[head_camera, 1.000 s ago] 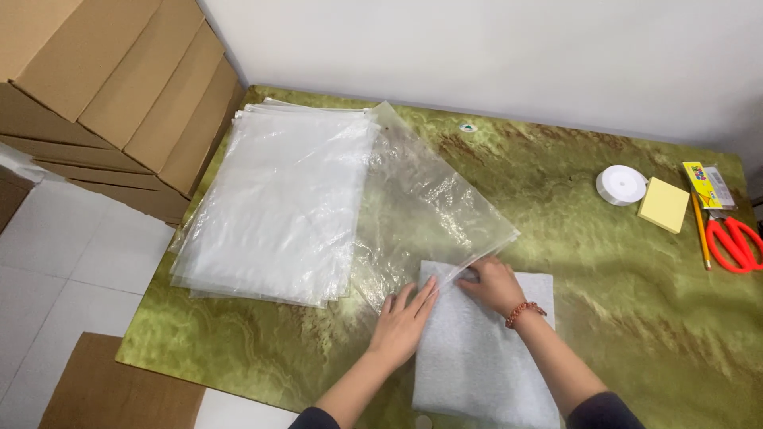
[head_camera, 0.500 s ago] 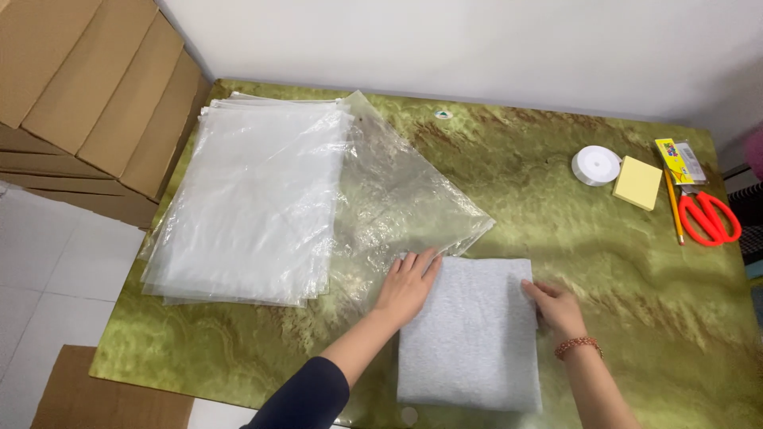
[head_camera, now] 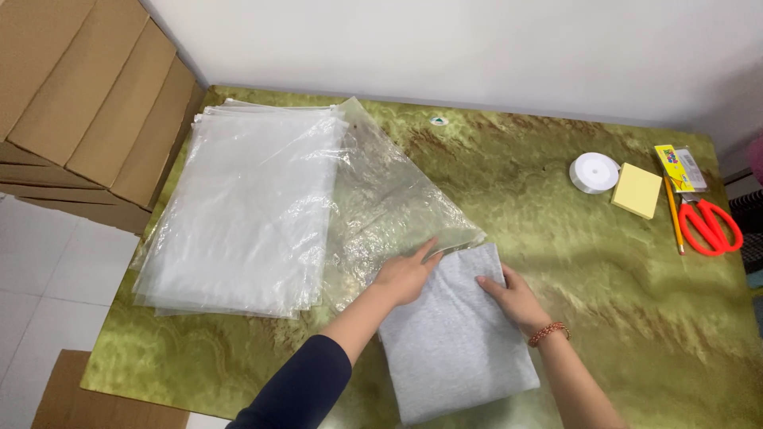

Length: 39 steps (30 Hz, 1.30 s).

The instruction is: The person folds a gray t-shirt on a table, places it into a clear plastic bag, and then puts the bagged shirt into a cardboard box.

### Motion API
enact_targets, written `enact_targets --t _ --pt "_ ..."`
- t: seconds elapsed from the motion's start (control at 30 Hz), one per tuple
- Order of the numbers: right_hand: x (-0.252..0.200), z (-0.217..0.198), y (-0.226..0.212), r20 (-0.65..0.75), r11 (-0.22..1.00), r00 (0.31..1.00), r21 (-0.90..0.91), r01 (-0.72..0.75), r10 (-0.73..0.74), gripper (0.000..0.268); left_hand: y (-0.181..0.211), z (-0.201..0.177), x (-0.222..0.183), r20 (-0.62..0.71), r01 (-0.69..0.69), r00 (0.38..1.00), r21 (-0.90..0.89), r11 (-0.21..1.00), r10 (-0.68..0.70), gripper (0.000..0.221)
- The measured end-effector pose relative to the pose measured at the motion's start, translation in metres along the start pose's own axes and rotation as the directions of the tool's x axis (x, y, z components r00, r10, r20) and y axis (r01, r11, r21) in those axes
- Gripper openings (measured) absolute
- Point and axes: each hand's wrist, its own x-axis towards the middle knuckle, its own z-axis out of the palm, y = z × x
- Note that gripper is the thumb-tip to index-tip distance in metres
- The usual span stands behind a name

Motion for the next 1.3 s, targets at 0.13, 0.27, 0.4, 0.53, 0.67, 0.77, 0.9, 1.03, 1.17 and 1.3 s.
enact_targets --t 0.13,0.27,0.4,0.53,0.67,0.77,0.9,1.03,1.17,1.3 --pt "0.015 0.016 -0.003 0.099 0.994 0.992 0.066 -0.086 0.079 0.049 0.005 -0.020 -0.006 -0.049 -0.029 0.998 0.032 0.999 0.031 0.077" --pt "0.032 0.045 -0.007 0.146 0.980 0.974 0.078 -0.183 0.171 0.035 0.017 -0.040 -0.032 -0.098 -0.063 0.993 -0.037 0.997 0.059 0.076" --pt "0.060 0.059 0.000 0.131 0.973 0.969 0.068 -0.220 0.209 0.029 0.015 -0.030 -0.049 -0.165 -0.087 0.982 0.023 0.996 0.090 0.066" --pt "0.050 0.040 0.001 0.113 0.962 0.955 -0.008 -0.274 0.273 0.041 -0.023 0.055 -0.033 -0.449 -0.081 0.875 0.230 0.970 0.180 0.045" --pt "0.003 0.020 -0.018 0.147 0.931 0.920 -0.041 -0.362 0.364 0.049 -0.037 0.108 -0.037 -0.581 -0.091 0.794 0.178 0.980 0.179 0.050" --pt "-0.020 0.025 -0.034 0.139 0.924 0.913 -0.058 -0.379 0.383 0.043 -0.025 0.106 -0.048 -0.492 -0.126 0.860 0.050 0.991 0.134 0.061" --pt "-0.006 0.045 -0.015 0.084 0.971 0.970 0.054 -0.234 0.229 0.022 -0.019 0.106 -0.055 -0.439 -0.160 0.885 0.029 0.987 0.156 0.063" --pt "0.033 0.054 0.005 0.093 0.970 0.971 0.082 -0.230 0.222 0.031 -0.019 0.112 -0.056 -0.465 -0.164 0.870 0.048 0.985 0.167 0.062" --pt "0.061 0.050 0.016 0.001 0.982 0.983 0.045 -0.186 0.186 0.022 -0.012 0.110 -0.056 -0.402 -0.162 0.904 -0.006 0.987 0.147 0.062" --pt "0.040 0.030 -0.031 -0.083 0.968 0.981 -0.168 -0.184 0.173 0.040 -0.008 0.115 -0.036 -0.366 -0.226 0.910 -0.045 0.973 0.194 0.060"
